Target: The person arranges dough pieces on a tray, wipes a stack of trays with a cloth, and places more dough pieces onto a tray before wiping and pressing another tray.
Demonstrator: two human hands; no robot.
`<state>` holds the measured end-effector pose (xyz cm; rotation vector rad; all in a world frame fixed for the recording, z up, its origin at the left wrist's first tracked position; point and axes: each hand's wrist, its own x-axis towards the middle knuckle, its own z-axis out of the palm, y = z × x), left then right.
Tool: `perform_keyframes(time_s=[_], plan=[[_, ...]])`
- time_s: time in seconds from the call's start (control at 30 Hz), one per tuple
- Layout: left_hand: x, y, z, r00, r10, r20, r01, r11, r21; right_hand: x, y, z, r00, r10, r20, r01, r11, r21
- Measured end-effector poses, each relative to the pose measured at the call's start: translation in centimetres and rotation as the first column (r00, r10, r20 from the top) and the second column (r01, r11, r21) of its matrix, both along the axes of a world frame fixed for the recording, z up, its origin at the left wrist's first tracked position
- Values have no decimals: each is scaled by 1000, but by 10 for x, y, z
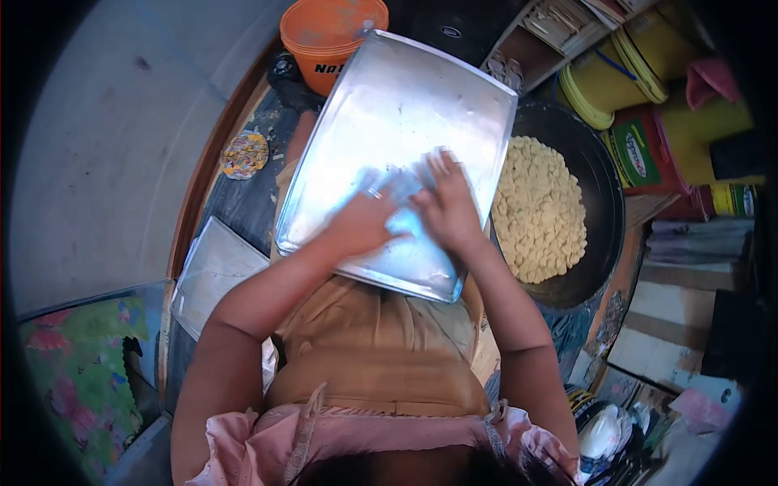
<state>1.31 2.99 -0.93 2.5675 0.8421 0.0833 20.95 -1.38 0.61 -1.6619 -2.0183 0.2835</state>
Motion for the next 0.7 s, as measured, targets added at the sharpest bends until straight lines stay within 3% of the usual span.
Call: perform_keyframes(time_s=[0.03,0.07,0.13,0.2,0.23,0.27,0.3,0.37,0.43,0.47,0.5,0.53,0.63,0.67,0.7], plan=[[-26,32,-25,984,166,61,-176,949,263,-18,13,-8,981,194,-28,-196,970,-144],[-46,54,-3,954,300,-31,-269,894,359,-31,16,-21,895,388,222,-351,917,-186],[-74,77,-5,900,434,-45,-387,841,379,-25,47,-8,758,595,266,-536,802,-265],[-76,83,-1,903,419,-89,-356,850,389,45,124,-41,933,209,293,-223,975,15],[-76,81,-1,904,414,-111,-344,856,387,106,172,-56,981,-61,184,47,996,78],[-75,78,-5,904,419,-83,-371,866,336,141,193,-25,882,-403,244,430,901,-64],[-73,78,-8,903,426,-50,-395,871,291,161,209,-3,659,-715,233,748,654,-111],[-73,82,-14,900,434,48,-435,884,169,147,251,-61,768,-610,192,587,792,169],[-77,84,-18,884,450,125,-459,887,54,58,244,-80,801,-441,404,359,895,264],[-77,84,-19,873,459,165,-465,885,-6,-4,221,-74,960,-251,125,231,960,156],[-77,81,-16,868,467,165,-470,882,-25,-64,188,-57,980,7,201,-21,998,66],[-78,79,-18,850,494,183,-493,868,-54,-101,168,-53,904,268,333,-275,961,-26],[-85,73,-19,814,551,181,-545,834,-86,-69,161,-43,959,122,255,-137,990,43],[-84,73,-19,813,546,199,-544,836,-73,-30,172,-42,948,-61,312,45,997,57],[-84,72,-20,810,544,218,-545,836,-62,21,185,-47,929,-292,227,286,956,61]])
